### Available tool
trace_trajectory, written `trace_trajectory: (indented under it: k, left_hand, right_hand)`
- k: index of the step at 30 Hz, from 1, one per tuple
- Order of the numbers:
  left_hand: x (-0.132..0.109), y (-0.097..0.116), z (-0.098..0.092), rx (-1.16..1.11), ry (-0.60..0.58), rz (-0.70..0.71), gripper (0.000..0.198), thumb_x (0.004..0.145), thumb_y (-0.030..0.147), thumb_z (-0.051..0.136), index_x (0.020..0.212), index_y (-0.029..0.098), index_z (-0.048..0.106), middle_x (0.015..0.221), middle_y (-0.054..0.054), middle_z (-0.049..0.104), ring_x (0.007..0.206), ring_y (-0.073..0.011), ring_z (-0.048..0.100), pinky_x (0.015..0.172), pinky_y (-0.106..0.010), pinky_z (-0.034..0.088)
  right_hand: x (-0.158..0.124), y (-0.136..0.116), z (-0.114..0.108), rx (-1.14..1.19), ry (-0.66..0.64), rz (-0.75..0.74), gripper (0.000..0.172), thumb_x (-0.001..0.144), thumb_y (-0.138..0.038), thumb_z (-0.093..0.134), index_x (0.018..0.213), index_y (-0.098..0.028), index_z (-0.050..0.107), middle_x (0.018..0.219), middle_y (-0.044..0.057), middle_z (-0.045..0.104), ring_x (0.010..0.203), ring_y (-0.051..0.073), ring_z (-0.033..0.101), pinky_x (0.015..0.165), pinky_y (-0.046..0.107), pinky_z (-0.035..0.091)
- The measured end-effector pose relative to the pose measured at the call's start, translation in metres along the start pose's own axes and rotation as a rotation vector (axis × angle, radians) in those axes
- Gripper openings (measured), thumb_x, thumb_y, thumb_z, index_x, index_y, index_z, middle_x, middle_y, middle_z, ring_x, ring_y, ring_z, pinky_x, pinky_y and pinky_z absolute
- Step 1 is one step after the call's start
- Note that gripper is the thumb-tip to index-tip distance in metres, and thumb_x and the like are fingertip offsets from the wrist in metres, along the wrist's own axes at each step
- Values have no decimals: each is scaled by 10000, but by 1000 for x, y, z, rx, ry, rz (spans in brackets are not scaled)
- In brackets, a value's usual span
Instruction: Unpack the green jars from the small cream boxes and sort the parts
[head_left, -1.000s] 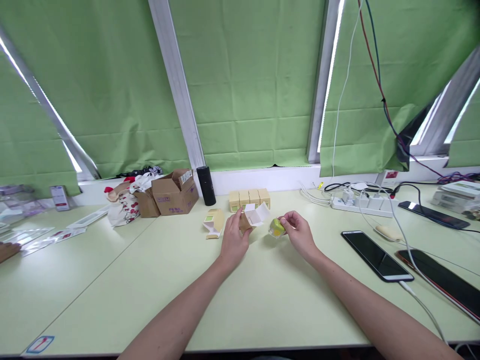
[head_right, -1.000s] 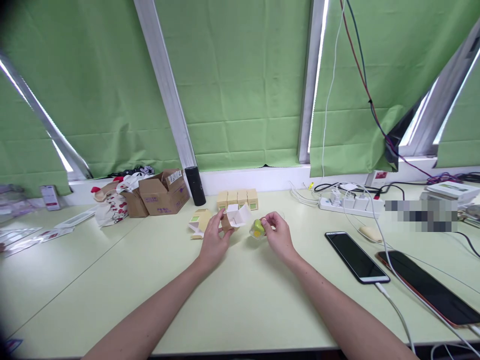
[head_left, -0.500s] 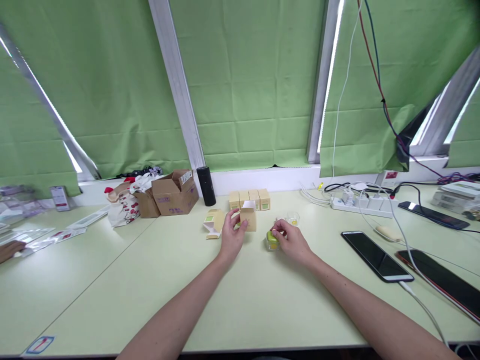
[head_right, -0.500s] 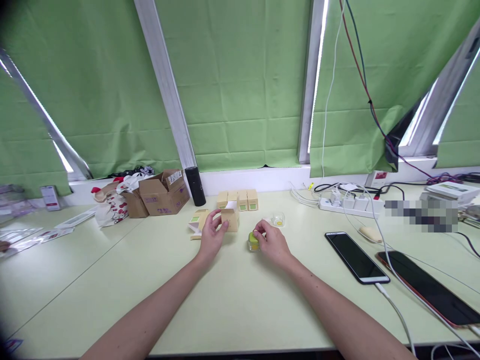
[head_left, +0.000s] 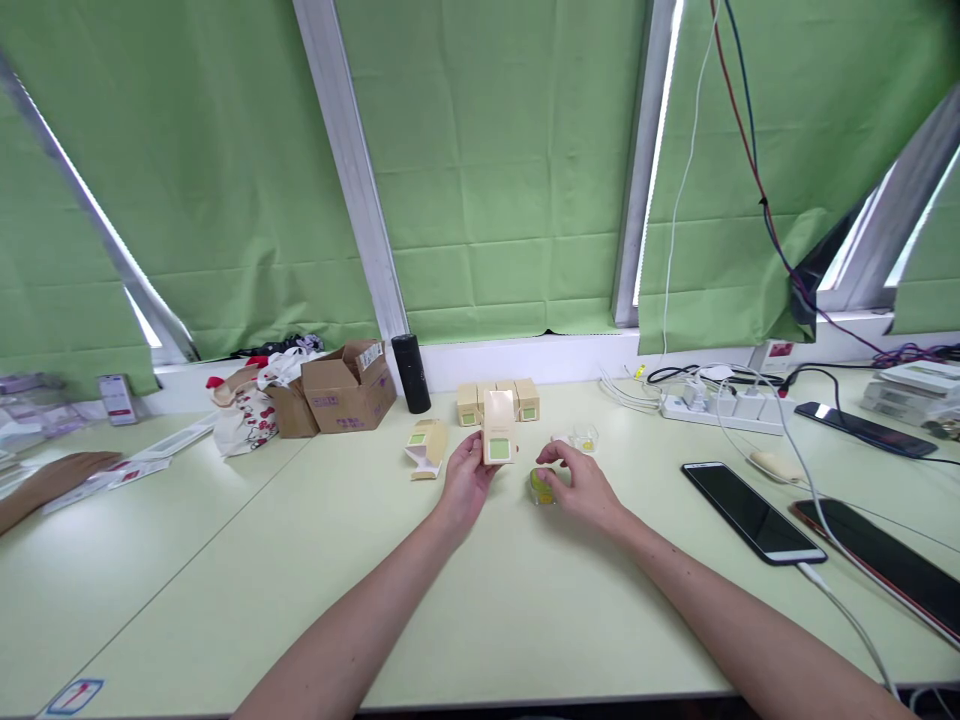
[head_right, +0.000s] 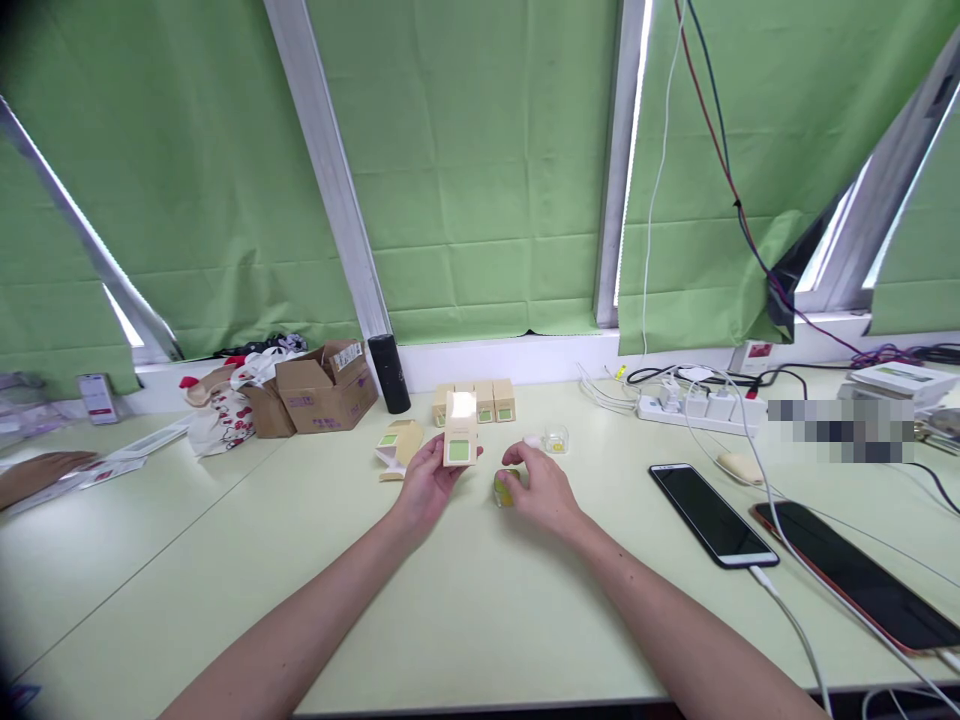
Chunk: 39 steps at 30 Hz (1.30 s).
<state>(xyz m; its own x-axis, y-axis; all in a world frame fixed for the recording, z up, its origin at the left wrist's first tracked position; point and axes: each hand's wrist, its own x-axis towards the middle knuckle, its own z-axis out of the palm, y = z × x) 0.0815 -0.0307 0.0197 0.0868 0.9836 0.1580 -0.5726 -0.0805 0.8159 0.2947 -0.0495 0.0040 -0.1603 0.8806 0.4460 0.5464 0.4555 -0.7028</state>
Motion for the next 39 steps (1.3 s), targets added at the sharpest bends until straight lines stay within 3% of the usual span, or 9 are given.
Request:
trace_trajectory:
  k: [7, 14, 20, 23, 28, 34, 39]
  left_hand:
    - [-8, -1, 9, 9, -37, -26, 329, 864, 328, 790, 1136, 168, 699, 1049, -74, 783, 917, -219, 763, 855, -326, 569]
    - [-7, -6, 11, 10, -45, 24, 392, 832, 399, 825, 1142, 201, 689, 1098, -55, 767, 948, -180, 722, 820, -290, 566]
    - [-9, -3, 13, 135, 28, 106, 465, 855, 427, 780, 1237, 236, 597, 1119, -61, 770, 1035, -229, 726, 964, -395, 548]
    - [-13, 1, 14, 212, -39, 159, 541, 850, 310, 734, 1358, 249, 558, 1165, -70, 770, 1147, -262, 702, 1074, -444, 489]
    - [-18, 0, 16, 320, -163, 249, 680, 770, 179, 713, 1430, 255, 566, 1432, -97, 648, 1356, -298, 580, 1152, -440, 432]
    - [-21, -4, 18, 387, -183, 260, 666, 860, 359, 781, 1461, 242, 518, 1464, -145, 606, 1372, -315, 564, 1156, -452, 436]
    - [-21, -5, 17, 404, -206, 265, 649, 878, 373, 774, 1449, 239, 496, 1432, -148, 623, 1349, -306, 581, 1139, -449, 449]
  right_hand:
    - [5, -22, -3, 128, 58, -53, 345, 934, -503, 610, 1165, -261, 693, 1227, 80, 724, 1221, 297, 589, 1057, 478, 449]
    - [24, -34, -5, 354, -118, 19, 422, 883, -570, 634, 1093, -214, 723, 1167, 102, 743, 1117, 297, 626, 975, 451, 473]
    - [44, -34, -3, 510, -108, 90, 417, 804, -537, 714, 1014, -177, 720, 1065, 108, 751, 1013, 274, 664, 919, 411, 496]
    - [45, -32, -1, 550, -51, 108, 445, 799, -570, 729, 1007, -177, 732, 1047, 108, 762, 1027, 285, 675, 944, 423, 505]
    - [39, -26, 2, 616, -30, 121, 526, 794, -660, 732, 1019, -186, 760, 1076, 119, 783, 1063, 315, 689, 966, 452, 523]
    - [34, -22, 0, 594, -50, 103, 548, 781, -661, 737, 1037, -177, 771, 1089, 132, 780, 1043, 318, 693, 937, 454, 536]
    - [32, -21, 2, 560, -46, 73, 546, 794, -642, 724, 1067, -171, 763, 1109, 142, 775, 1043, 308, 697, 930, 443, 545]
